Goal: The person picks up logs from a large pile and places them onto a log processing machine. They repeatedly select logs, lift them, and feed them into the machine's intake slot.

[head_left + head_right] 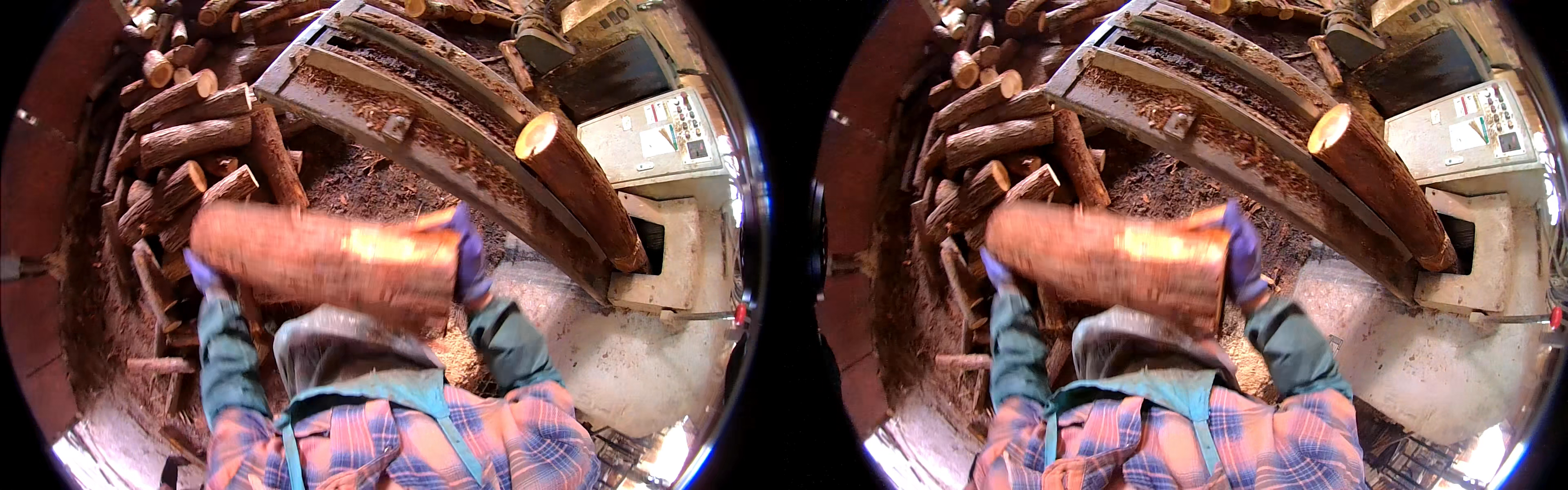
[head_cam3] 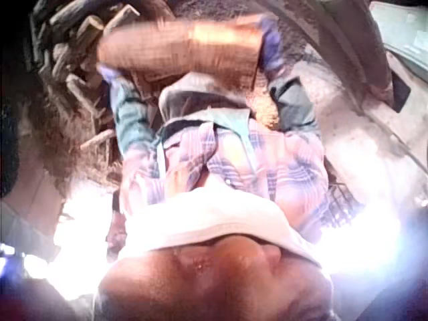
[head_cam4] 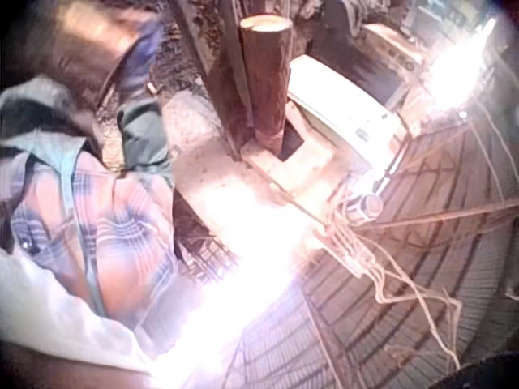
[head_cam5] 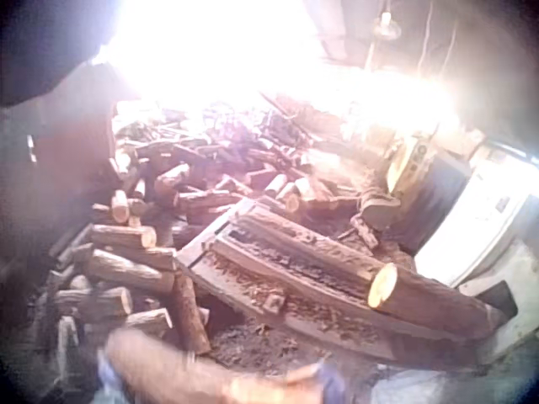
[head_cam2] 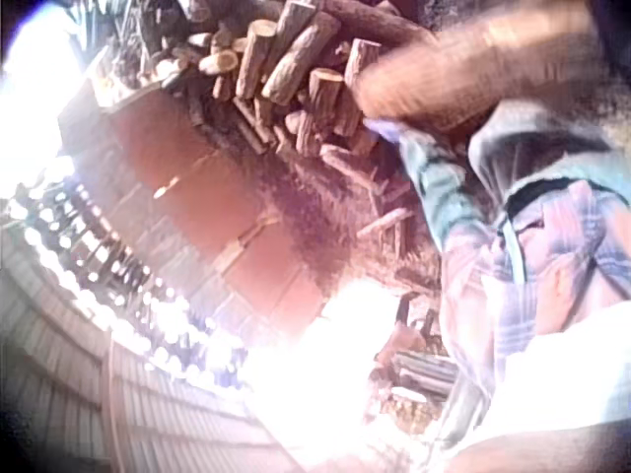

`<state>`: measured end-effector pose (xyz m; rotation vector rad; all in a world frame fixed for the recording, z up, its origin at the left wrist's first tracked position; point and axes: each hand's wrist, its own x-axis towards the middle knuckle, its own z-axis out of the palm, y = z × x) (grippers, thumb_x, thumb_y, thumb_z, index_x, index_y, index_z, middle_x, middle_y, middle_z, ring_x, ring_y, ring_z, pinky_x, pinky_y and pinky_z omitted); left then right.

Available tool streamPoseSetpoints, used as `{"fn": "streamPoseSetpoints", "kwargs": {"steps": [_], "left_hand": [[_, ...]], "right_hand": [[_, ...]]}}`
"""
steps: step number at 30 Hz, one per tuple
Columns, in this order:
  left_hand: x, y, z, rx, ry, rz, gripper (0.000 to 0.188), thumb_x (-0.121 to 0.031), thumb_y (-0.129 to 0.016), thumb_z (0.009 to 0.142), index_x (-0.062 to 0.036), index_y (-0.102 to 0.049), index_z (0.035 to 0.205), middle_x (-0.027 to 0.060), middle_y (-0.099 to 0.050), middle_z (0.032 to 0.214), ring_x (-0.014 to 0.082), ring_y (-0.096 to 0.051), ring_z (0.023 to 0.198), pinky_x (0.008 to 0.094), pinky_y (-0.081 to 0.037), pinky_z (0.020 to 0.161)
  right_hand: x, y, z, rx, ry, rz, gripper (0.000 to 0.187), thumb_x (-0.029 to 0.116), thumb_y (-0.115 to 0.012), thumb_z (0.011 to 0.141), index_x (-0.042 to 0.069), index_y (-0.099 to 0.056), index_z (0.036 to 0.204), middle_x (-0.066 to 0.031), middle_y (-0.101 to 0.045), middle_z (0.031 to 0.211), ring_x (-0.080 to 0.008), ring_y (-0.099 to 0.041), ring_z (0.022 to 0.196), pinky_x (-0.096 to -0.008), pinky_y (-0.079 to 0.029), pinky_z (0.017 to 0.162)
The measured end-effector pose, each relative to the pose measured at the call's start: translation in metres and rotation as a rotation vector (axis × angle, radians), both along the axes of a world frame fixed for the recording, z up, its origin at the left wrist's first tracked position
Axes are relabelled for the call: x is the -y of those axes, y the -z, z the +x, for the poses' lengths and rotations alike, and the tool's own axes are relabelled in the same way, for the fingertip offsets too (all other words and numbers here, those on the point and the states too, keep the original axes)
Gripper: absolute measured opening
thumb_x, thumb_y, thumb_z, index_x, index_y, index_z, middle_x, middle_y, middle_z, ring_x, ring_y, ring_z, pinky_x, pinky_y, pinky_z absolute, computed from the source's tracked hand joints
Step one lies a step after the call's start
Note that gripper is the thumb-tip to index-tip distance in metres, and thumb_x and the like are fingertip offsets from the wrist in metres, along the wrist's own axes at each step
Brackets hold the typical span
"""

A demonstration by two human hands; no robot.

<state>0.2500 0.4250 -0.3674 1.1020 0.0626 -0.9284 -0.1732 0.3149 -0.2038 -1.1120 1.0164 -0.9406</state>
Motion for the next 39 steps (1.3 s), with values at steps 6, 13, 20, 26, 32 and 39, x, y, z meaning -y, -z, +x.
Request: {"fn": "streamPoseSetpoints", "kwargs": {"steps": [6, 13, 20, 26, 32, 39], "left_hand": [[0.231, -0.172, 0.021, 1.174, 0.077, -0.197, 0.043, -0.039, -0.046, 0.102, -0.0063, -0.062, 0.123, 0.0099, -0.066, 0.122, 0.0239, -0.064, 0.109, 0.0407, -0.052, 0.091], [0.319, -0.207, -0.04, 1.45, 0.403, -0.13, 0.024, -0.02, -0.061, 0.098, -0.0005, -0.069, 0.109, 0.0099, -0.073, 0.102, 0.0167, -0.067, 0.095, 0.0314, -0.053, 0.084], [0.153, -0.098, -0.182, 0.956, 0.758, -0.086, 0.022, -0.017, -0.061, 0.1, 0.0008, -0.073, 0.105, 0.0078, -0.074, 0.098, 0.0137, -0.068, 0.09, 0.0274, -0.054, 0.082], [-0.007, -0.024, -0.213, 0.599, 0.746, 0.379, 0.026, -0.022, -0.067, 0.093, -0.0033, -0.073, 0.111, 0.0077, -0.074, 0.096, 0.0171, -0.068, 0.089, 0.0288, -0.054, 0.082], [-0.065, -0.023, -0.24, 0.476, 1.038, 0.336, 0.037, -0.042, -0.066, 0.093, -0.0094, -0.073, 0.108, 0.009, -0.074, 0.098, 0.0193, -0.068, 0.092, 0.0352, -0.053, 0.086], [-0.136, 0.054, -0.198, 0.193, 0.887, 0.381, 0.034, -0.037, -0.067, 0.093, -0.0069, -0.074, 0.109, 0.0057, -0.074, 0.098, 0.0134, -0.067, 0.09, 0.0323, -0.054, 0.084]], "right_hand": [[0.158, -0.141, -0.123, 0.321, 0.029, -0.277, 0.049, 0.045, -0.045, 0.106, 0.002, -0.063, 0.12, -0.0083, -0.066, 0.114, -0.0161, -0.062, 0.102, -0.0295, -0.05, 0.093], [0.295, -0.204, -0.113, -0.635, -0.323, -0.785, 0.047, 0.046, -0.049, 0.102, 0.005, -0.07, 0.112, -0.0101, -0.074, 0.098, -0.0198, -0.067, 0.102, -0.035, -0.052, 0.091], [0.282, -0.079, -0.086, -1.318, 0.25, -1.189, 0.062, 0.064, -0.054, 0.092, 0.004, -0.067, 0.096, -0.0178, -0.067, 0.083, -0.035, -0.067, 0.078, -0.0469, -0.054, 0.072], [0.257, -0.068, -0.054, -0.99, 0.066, -1.227, 0.028, 0.032, -0.068, 0.092, 0.006, -0.065, 0.083, -0.012, -0.063, 0.071, -0.0286, -0.062, 0.066, -0.0388, -0.049, 0.058], [0.244, -0.086, -0.146, -1.278, 0.183, -1.061, 0.044, 0.036, -0.059, 0.1, -0.001, -0.066, 0.124, -0.018, -0.068, 0.123, -0.0292, -0.066, 0.112, -0.0369, -0.05, 0.096], [0.153, -0.067, -0.022, -0.888, -0.041, -1.003, 0.051, 0.038, -0.045, 0.104, -0.004, -0.065, 0.123, -0.0161, -0.068, 0.122, -0.029, -0.063, 0.113, -0.0389, -0.046, 0.101]]}}
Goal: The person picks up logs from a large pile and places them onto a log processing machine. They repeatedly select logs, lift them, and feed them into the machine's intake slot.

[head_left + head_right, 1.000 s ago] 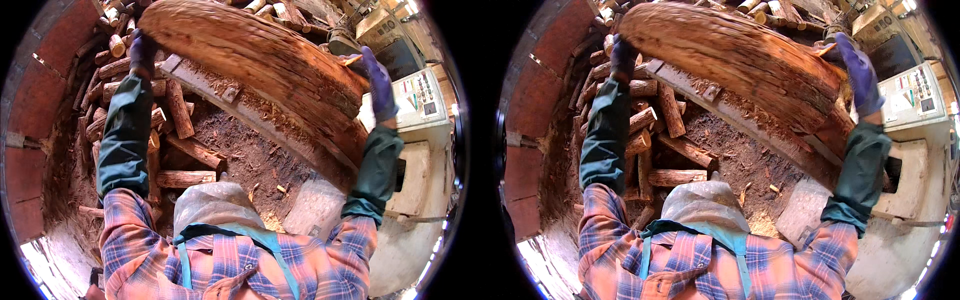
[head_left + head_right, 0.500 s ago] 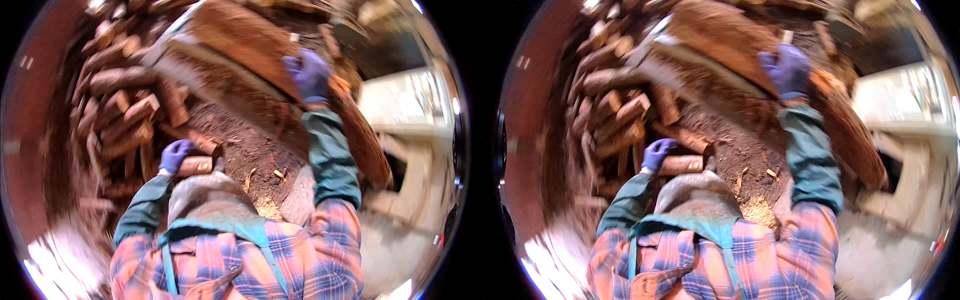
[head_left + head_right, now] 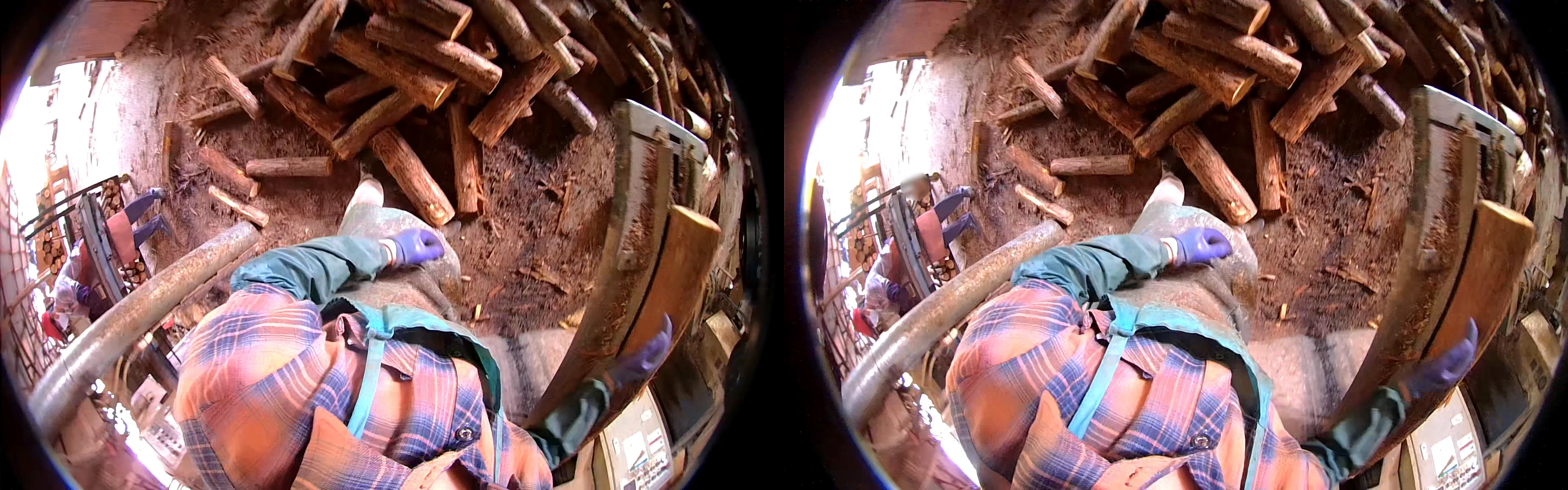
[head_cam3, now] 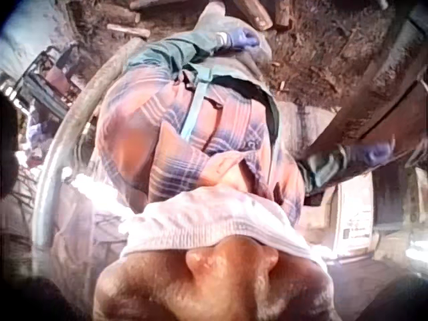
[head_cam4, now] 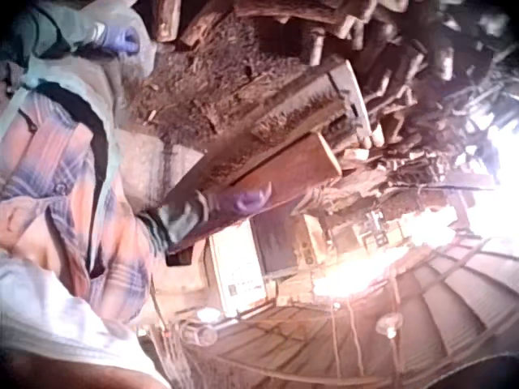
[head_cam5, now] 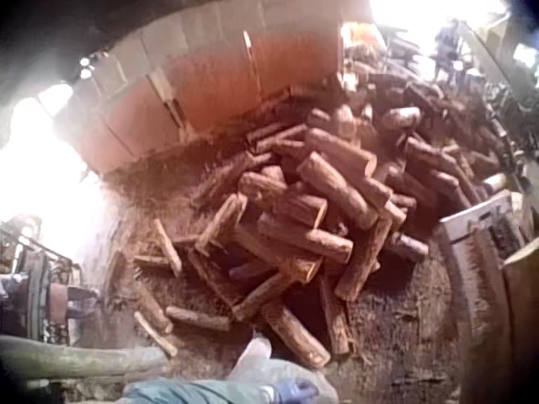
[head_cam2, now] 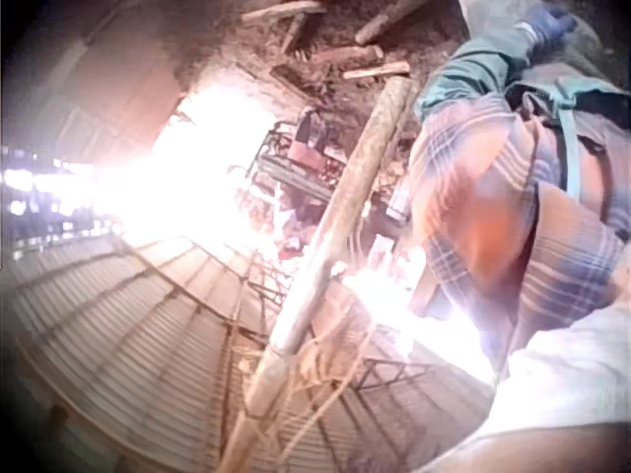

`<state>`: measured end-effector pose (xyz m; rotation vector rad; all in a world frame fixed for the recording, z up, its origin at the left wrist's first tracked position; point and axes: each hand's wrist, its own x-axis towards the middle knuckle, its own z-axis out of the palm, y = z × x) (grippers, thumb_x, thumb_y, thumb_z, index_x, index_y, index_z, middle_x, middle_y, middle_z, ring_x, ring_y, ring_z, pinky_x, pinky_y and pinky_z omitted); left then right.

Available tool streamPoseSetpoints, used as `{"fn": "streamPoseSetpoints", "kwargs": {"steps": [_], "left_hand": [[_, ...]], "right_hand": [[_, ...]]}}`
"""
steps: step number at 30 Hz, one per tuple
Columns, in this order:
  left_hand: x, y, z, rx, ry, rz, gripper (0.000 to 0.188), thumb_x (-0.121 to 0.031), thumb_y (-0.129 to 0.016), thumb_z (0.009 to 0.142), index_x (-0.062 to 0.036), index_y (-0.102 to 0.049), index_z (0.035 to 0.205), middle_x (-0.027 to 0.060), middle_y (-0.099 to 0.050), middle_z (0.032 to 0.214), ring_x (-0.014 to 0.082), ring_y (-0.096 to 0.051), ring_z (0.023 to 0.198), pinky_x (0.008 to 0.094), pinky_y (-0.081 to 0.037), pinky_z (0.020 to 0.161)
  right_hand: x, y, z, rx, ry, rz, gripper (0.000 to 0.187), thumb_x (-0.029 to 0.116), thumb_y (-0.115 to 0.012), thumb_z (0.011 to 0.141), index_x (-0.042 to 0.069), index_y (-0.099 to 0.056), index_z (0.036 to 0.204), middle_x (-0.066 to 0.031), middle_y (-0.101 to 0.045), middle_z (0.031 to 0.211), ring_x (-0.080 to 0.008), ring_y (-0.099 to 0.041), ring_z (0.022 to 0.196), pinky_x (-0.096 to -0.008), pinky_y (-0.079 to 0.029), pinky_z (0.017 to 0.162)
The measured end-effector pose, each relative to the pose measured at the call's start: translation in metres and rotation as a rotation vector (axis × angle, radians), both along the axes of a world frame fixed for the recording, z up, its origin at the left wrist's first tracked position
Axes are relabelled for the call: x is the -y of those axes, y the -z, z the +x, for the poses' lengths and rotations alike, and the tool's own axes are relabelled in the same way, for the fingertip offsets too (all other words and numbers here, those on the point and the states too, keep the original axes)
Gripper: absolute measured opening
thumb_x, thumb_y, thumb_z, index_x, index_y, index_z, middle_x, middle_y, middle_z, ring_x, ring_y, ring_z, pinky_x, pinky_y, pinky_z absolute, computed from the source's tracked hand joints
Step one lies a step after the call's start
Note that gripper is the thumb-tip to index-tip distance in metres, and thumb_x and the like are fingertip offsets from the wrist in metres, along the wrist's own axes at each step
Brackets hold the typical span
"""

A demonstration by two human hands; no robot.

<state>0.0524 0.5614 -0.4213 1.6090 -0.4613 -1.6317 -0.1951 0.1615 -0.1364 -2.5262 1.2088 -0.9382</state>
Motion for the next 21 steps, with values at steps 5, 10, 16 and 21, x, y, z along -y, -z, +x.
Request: {"fn": "streamPoseSetpoints", "kwargs": {"steps": [5, 10, 16, 21], "left_hand": [[-0.045, 0.11, 0.088, -0.012, -0.039, 0.174, 0.028, -0.032, -0.067, 0.092, -0.0082, -0.075, 0.106, 0.0047, -0.075, 0.093, 0.0156, -0.068, 0.085, 0.0343, -0.055, 0.082], [-0.084, 0.286, 0.153, 0.14, -0.254, 0.233, 0.029, -0.028, -0.059, 0.098, -0.007, -0.071, 0.114, 0.0091, -0.072, 0.105, 0.0189, -0.067, 0.097, 0.0342, -0.052, 0.091], [-0.069, 0.468, 0.101, -0.675, -1.164, 0.727, 0.067, -0.049, -0.04, 0.101, -0.0163, -0.025, 0.158, 0.0161, -0.023, 0.163, 0.0381, -0.021, 0.15, 0.0479, -0.012, 0.122], [-0.098, 0.647, 0.086, -1.343, -1.836, 0.415, 0.066, -0.05, -0.041, 0.1, -0.0176, -0.029, 0.157, 0.0098, -0.026, 0.163, 0.0336, -0.025, 0.149, 0.0482, -0.015, 0.121]], "right_hand": [[-0.154, 0.2, 0.161, -0.063, -0.169, 0.997, 0.032, 0.016, -0.047, 0.103, -0.002, -0.064, 0.124, -0.0103, -0.068, 0.118, -0.0156, -0.062, 0.088, -0.0276, -0.051, 0.078], [-0.235, 0.463, 0.193, -0.186, -0.1, 1.746, 0.034, 0.023, -0.061, 0.099, -0.001, -0.065, 0.122, -0.0095, -0.068, 0.117, -0.0171, -0.061, 0.11, -0.0292, -0.046, 0.098], [-0.216, 0.733, 0.246, -0.848, -0.274, 1.348, 0.069, 0.062, -0.052, 0.092, 0.005, -0.063, 0.129, -0.0223, -0.066, 0.124, -0.0335, -0.062, 0.117, -0.0389, -0.047, 0.101], [-0.228, 0.89, 0.321, -0.567, -0.292, 1.49, 0.073, 0.06, -0.052, 0.094, 0.0, -0.056, 0.136, -0.0242, -0.06, 0.134, -0.0395, -0.055, 0.127, -0.0409, -0.043, 0.106]]}}
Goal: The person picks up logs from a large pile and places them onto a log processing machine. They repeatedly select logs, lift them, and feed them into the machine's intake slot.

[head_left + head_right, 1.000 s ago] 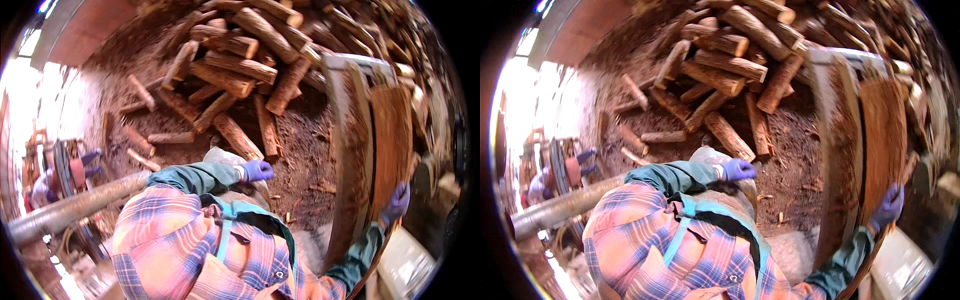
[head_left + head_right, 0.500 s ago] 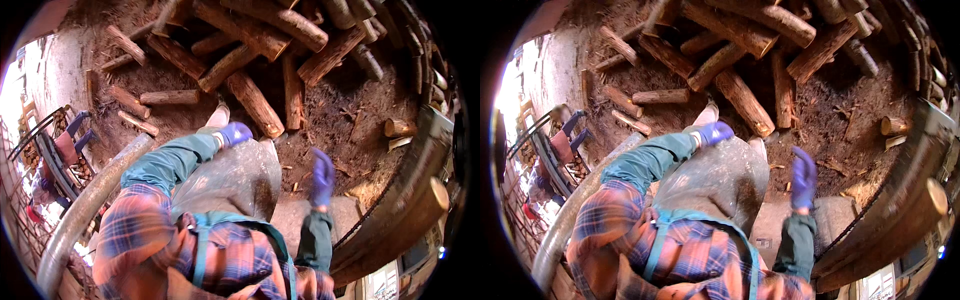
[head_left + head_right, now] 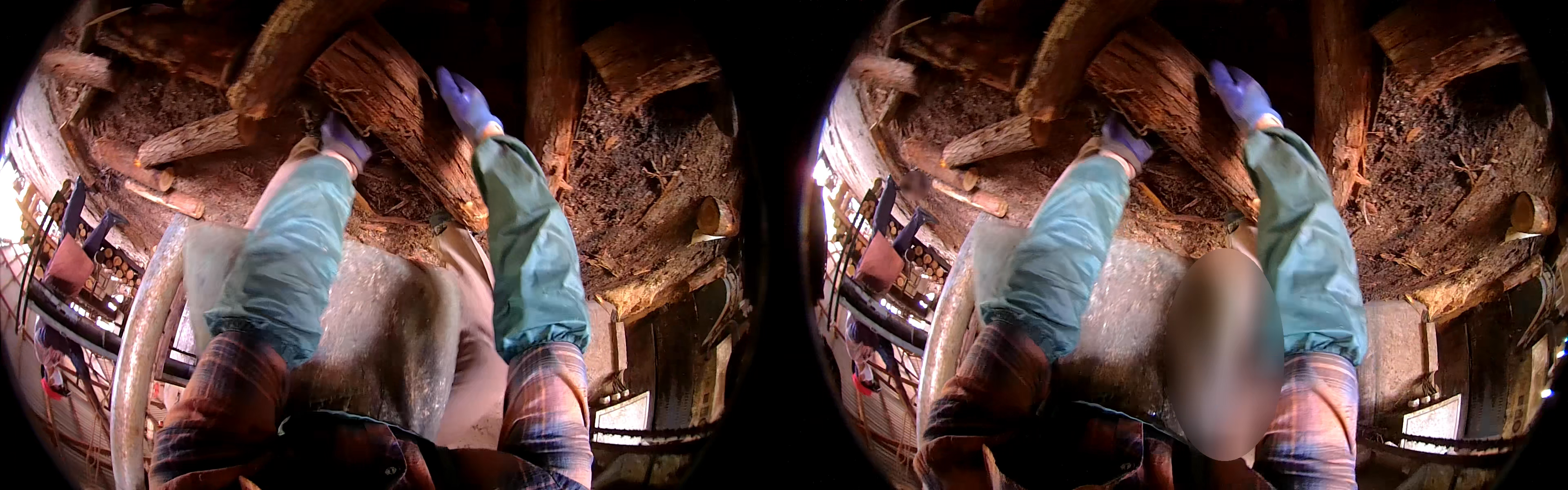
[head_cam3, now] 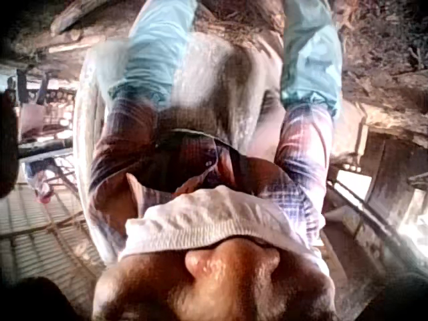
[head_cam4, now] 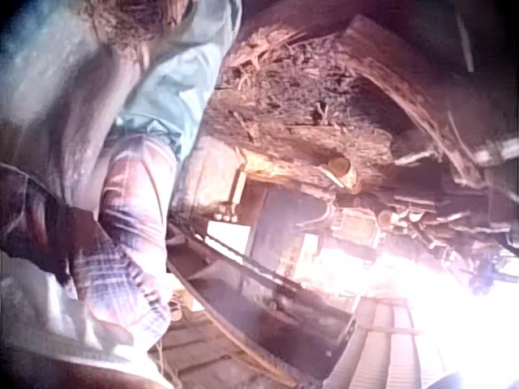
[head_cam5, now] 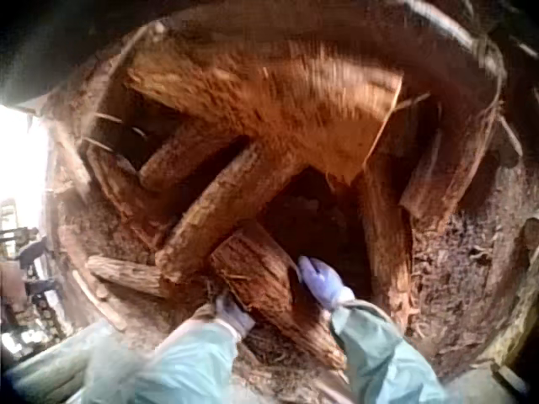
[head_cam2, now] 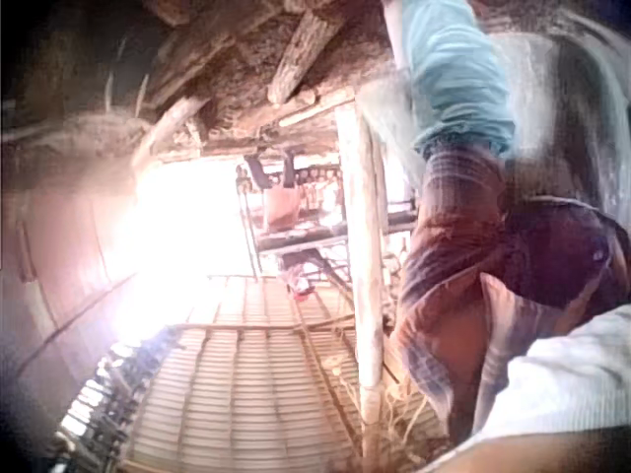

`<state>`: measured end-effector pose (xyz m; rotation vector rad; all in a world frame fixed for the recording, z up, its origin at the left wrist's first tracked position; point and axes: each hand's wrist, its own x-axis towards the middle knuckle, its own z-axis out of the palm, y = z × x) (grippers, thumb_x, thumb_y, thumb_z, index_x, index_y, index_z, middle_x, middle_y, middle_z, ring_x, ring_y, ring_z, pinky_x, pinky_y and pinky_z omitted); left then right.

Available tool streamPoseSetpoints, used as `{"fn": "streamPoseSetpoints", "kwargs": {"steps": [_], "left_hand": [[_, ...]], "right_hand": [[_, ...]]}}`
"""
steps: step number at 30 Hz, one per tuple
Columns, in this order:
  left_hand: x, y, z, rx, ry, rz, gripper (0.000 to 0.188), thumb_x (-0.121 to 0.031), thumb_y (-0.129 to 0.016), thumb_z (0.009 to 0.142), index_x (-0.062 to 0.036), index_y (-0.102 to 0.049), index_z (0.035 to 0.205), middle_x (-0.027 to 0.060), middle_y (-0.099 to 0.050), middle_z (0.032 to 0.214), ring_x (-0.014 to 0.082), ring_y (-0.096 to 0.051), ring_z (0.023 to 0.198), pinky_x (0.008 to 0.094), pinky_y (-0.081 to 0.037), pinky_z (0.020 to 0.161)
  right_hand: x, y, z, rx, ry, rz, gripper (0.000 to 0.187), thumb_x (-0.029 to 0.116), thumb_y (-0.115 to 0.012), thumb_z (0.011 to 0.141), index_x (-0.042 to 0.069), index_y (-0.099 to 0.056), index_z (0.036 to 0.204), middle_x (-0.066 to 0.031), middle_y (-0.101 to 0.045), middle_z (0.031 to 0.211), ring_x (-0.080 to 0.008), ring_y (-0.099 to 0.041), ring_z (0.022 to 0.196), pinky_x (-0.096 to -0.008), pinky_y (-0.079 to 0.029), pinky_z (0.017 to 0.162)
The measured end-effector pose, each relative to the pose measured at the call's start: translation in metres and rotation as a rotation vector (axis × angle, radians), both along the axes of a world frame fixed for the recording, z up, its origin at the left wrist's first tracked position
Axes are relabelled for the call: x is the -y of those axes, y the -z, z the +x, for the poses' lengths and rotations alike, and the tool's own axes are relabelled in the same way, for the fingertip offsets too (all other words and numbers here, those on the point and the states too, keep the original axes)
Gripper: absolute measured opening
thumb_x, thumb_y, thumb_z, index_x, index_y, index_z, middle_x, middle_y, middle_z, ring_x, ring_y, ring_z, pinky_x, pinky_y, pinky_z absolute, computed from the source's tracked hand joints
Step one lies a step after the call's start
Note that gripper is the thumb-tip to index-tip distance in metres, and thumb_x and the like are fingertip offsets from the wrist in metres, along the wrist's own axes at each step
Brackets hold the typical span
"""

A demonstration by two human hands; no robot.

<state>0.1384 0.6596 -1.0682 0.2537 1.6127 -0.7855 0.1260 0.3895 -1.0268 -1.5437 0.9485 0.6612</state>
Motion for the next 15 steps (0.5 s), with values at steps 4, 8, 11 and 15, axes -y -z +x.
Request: {"fn": "streamPoseSetpoints", "kwargs": {"steps": [4, 8, 11, 15], "left_hand": [[-0.071, 0.039, 0.031, 0.017, -0.548, -0.418, 0.064, -0.05, -0.037, 0.101, -0.0184, -0.031, 0.156, 0.0051, -0.029, 0.162, 0.0287, -0.03, 0.146, 0.0455, -0.021, 0.12], [-0.045, -0.039, 0.002, 0.209, -0.04, -0.217, 0.067, -0.049, -0.045, 0.099, -0.0165, -0.031, 0.156, 0.0068, -0.034, 0.159, 0.0289, -0.036, 0.142, 0.0457, -0.027, 0.118], [-0.032, -0.157, -0.028, 0.229, 0.264, -0.303, 0.069, -0.049, -0.05, 0.098, -0.0151, -0.031, 0.155, 0.0082, -0.037, 0.157, 0.029, -0.04, 0.139, 0.0457, -0.031, 0.116], [-0.029, -0.262, -0.086, 0.094, 0.451, -0.416, 0.073, -0.047, -0.058, 0.096, -0.0133, -0.031, 0.155, 0.0099, -0.041, 0.154, 0.0292, -0.046, 0.135, 0.0459, -0.037, 0.113]], "right_hand": [[-0.053, -0.018, 0.03, 0.02, -0.096, -0.214, 0.056, 0.046, -0.059, 0.097, -0.002, -0.063, 0.127, -0.0188, -0.069, 0.118, -0.0266, -0.063, 0.113, -0.0346, -0.048, 0.097], [-0.054, -0.076, -0.022, -0.008, 0.271, -0.168, 0.052, 0.048, -0.064, 0.092, -0.001, -0.071, 0.109, -0.0177, -0.073, 0.1, -0.0271, -0.068, 0.096, -0.036, -0.05, 0.088], [-0.049, -0.165, -0.079, -0.156, 0.475, -0.261, 0.047, 0.045, -0.065, 0.09, -0.001, -0.073, 0.094, -0.0141, -0.073, 0.087, -0.0224, -0.067, 0.085, -0.0354, -0.051, 0.081], [-0.054, -0.256, -0.146, -0.089, 0.545, -0.183, 0.036, 0.029, -0.074, 0.088, -0.003, -0.07, 0.105, -0.0088, -0.072, 0.096, -0.0143, -0.064, 0.087, -0.0293, -0.051, 0.079]]}}
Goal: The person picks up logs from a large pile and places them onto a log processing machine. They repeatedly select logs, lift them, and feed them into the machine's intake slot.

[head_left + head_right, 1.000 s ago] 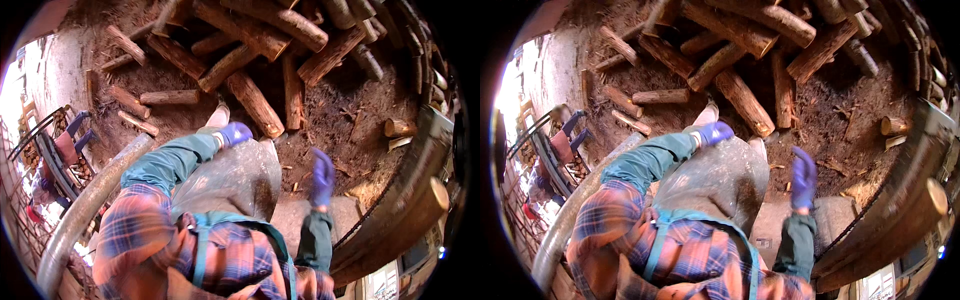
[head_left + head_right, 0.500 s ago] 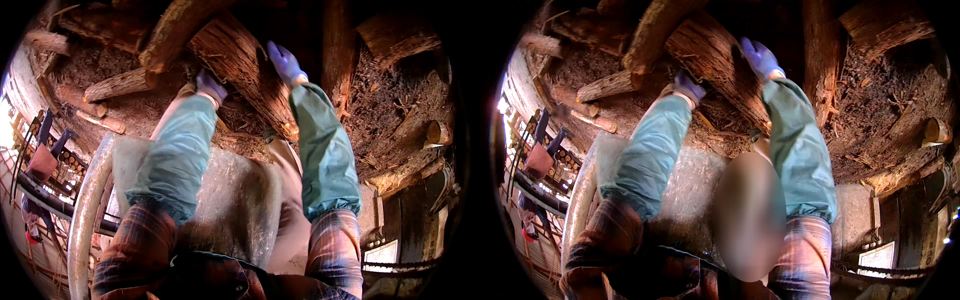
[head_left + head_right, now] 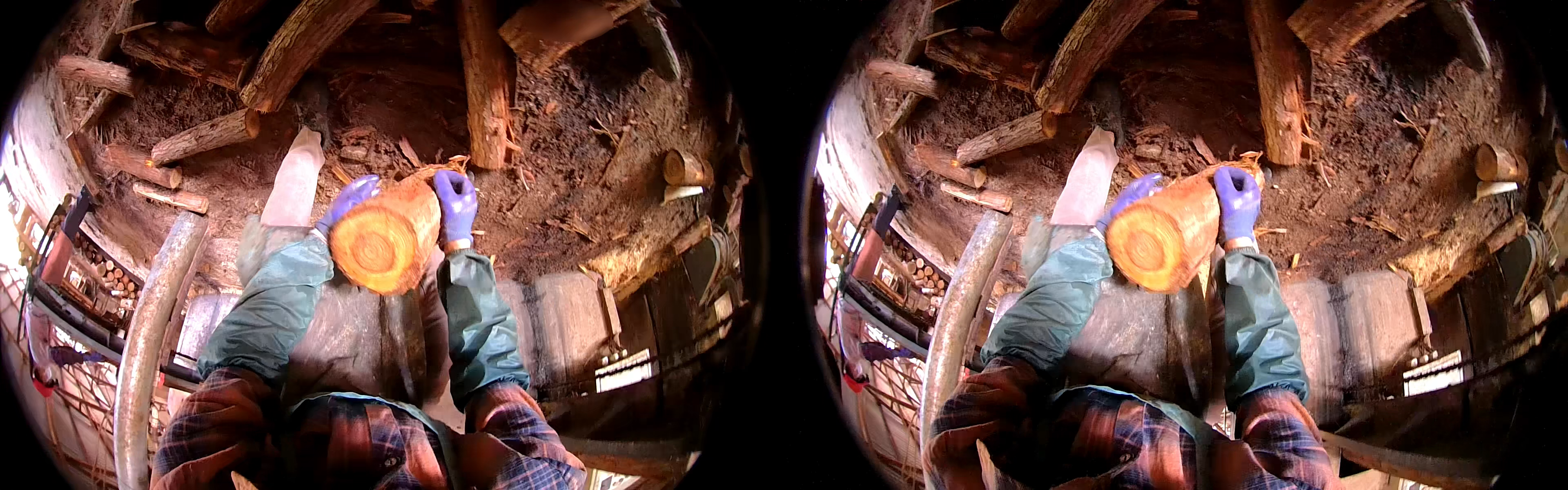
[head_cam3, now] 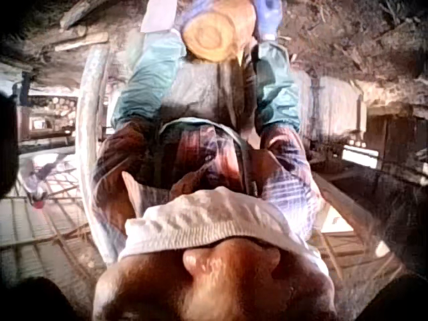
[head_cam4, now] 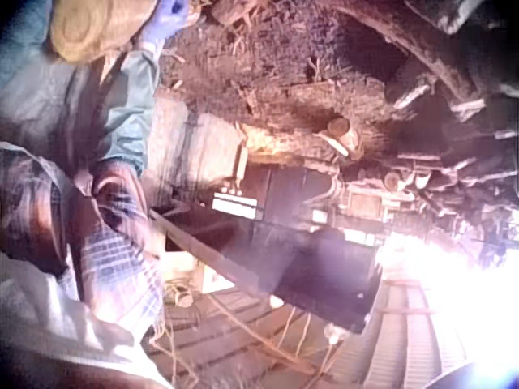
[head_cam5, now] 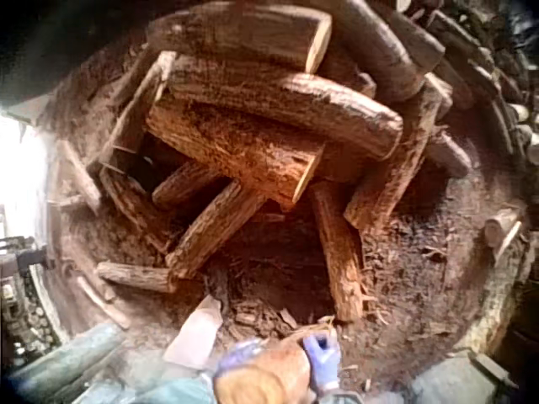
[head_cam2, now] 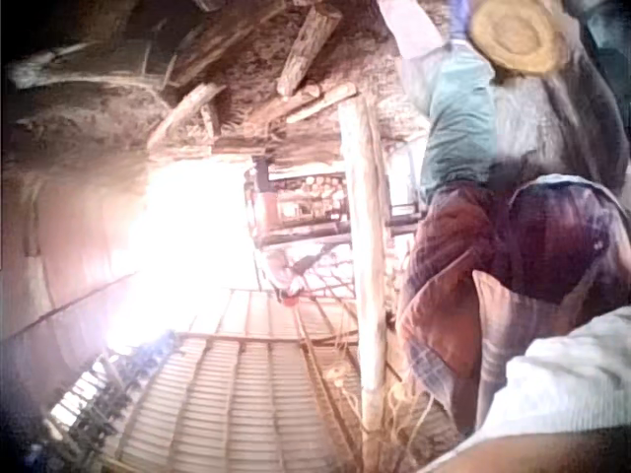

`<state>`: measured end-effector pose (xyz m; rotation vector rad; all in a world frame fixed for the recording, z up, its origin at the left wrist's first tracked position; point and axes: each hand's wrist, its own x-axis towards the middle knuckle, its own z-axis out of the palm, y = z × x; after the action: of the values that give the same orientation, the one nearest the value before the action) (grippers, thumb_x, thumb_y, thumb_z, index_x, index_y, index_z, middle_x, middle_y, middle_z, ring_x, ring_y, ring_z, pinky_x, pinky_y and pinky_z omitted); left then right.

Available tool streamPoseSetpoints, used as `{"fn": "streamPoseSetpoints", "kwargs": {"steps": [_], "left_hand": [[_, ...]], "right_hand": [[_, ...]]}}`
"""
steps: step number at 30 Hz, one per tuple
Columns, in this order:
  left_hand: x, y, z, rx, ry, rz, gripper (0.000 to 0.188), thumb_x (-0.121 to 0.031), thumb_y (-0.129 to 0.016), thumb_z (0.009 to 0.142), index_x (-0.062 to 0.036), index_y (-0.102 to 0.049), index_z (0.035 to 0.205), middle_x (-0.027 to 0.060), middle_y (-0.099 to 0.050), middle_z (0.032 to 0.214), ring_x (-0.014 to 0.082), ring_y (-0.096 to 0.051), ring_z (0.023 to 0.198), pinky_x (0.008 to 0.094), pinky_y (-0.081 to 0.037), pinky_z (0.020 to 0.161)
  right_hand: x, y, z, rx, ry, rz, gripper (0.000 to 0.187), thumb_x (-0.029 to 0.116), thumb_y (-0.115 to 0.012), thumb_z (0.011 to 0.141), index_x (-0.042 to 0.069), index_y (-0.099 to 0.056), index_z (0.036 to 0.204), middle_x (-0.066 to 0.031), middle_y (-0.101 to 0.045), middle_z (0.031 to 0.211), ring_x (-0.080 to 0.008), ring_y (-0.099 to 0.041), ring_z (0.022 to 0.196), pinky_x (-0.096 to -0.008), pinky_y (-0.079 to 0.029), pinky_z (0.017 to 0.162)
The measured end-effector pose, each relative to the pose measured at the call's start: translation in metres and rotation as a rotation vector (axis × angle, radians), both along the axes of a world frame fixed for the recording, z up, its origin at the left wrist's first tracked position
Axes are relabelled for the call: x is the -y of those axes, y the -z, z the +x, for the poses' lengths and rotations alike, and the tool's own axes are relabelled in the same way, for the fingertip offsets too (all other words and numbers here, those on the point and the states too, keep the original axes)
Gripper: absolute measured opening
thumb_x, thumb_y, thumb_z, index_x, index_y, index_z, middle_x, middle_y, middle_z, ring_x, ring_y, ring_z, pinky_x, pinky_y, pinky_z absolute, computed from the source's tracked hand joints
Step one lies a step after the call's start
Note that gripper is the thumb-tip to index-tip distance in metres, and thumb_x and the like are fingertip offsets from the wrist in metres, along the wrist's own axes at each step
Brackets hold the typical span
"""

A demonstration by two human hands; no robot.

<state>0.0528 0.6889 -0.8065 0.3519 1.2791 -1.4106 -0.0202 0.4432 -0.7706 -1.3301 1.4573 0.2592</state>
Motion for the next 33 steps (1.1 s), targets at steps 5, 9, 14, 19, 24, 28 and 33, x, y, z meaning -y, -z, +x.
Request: {"fn": "streamPoseSetpoints", "kwargs": {"steps": [5, 9, 14, 19, 24, 28, 33], "left_hand": [[0.057, -0.108, -0.001, -0.234, 0.169, -0.148, 0.086, -0.046, -0.068, 0.092, -0.0114, -0.023, 0.157, 0.0126, -0.042, 0.153, 0.0288, -0.05, 0.133, 0.046, -0.041, 0.112], [0.103, -0.152, -0.011, 0.196, 0.615, -0.028, 0.117, -0.05, -0.078, 0.083, -0.0107, 0.002, 0.159, 0.0137, -0.036, 0.156, 0.0287, -0.042, 0.139, 0.043, -0.037, 0.114], [0.125, -0.227, -0.047, 0.477, 0.636, 0.102, 0.113, -0.053, -0.071, 0.088, -0.0086, 0.005, 0.159, 0.0173, -0.034, 0.155, 0.0239, -0.039, 0.138, 0.0393, -0.035, 0.114], [0.098, -0.367, -0.05, 1.264, 0.862, 0.189, 0.096, -0.042, -0.064, 0.096, 0.0012, -0.003, 0.157, 0.0242, -0.027, 0.155, 0.0315, -0.032, 0.143, 0.0408, -0.025, 0.118], [0.04, -0.454, 0.026, 0.275, 0.291, 0.048, 0.058, -0.038, -0.054, 0.1, -0.005, -0.044, 0.147, 0.0125, -0.05, 0.144, 0.0264, -0.047, 0.134, 0.0449, -0.028, 0.118], [0.042, -0.443, 0.093, 0.25, 0.11, -0.133, 0.058, -0.04, -0.053, 0.1, -0.0055, -0.045, 0.145, 0.0128, -0.051, 0.143, 0.0269, -0.048, 0.132, 0.046, -0.03, 0.117], [0.126, -0.423, 0.154, 0.533, 0.097, -0.216, 0.057, -0.041, -0.052, 0.099, -0.0062, -0.046, 0.143, 0.0131, -0.053, 0.141, 0.0275, -0.049, 0.131, 0.0473, -0.032, 0.115]], "right_hand": [[-0.002, -0.064, -0.036, -0.092, 0.734, 0.656, 0.075, 0.053, -0.067, 0.089, 0.003, -0.05, 0.142, -0.0166, -0.06, 0.133, -0.0316, -0.059, 0.119, -0.0452, -0.045, 0.106], [0.003, -0.079, -0.099, 0.155, 0.995, 0.993, 0.079, 0.067, -0.051, 0.092, 0.01, -0.047, 0.147, -0.0137, -0.053, 0.145, -0.0355, -0.054, 0.128, -0.0525, -0.041, 0.111], [0.017, -0.118, -0.101, 0.389, 0.979, 1.199, 0.072, 0.062, -0.05, 0.096, 0.008, -0.05, 0.144, -0.0155, -0.056, 0.142, -0.0334, -0.056, 0.125, -0.0497, -0.039, 0.113], [0.01, -0.208, -0.048, 0.628, 0.652, 1.241, 0.07, 0.056, -0.05, 0.098, 0.008, -0.043, 0.148, -0.0121, -0.049, 0.147, -0.0285, -0.047, 0.132, -0.0457, -0.032, 0.116], [0.004, -0.306, 0.012, 0.865, 0.305, 1.148, 0.068, 0.05, -0.051, 0.1, 0.008, -0.037, 0.152, -0.0088, -0.042, 0.153, -0.0236, -0.038, 0.139, -0.0418, -0.026, 0.118], [0.009, -0.4, 0.079, 1.061, -0.005, 1.016, 0.068, 0.045, -0.051, 0.102, 0.008, -0.031, 0.155, -0.0061, -0.036, 0.157, -0.0197, -0.03, 0.144, -0.0387, -0.021, 0.121], [0.081, -0.481, 0.122, 1.162, -0.317, 0.686, 0.074, 0.046, -0.052, 0.101, 0.003, -0.027, 0.156, -0.0087, -0.03, 0.16, -0.0201, -0.026, 0.146, -0.0366, -0.018, 0.122]]}}
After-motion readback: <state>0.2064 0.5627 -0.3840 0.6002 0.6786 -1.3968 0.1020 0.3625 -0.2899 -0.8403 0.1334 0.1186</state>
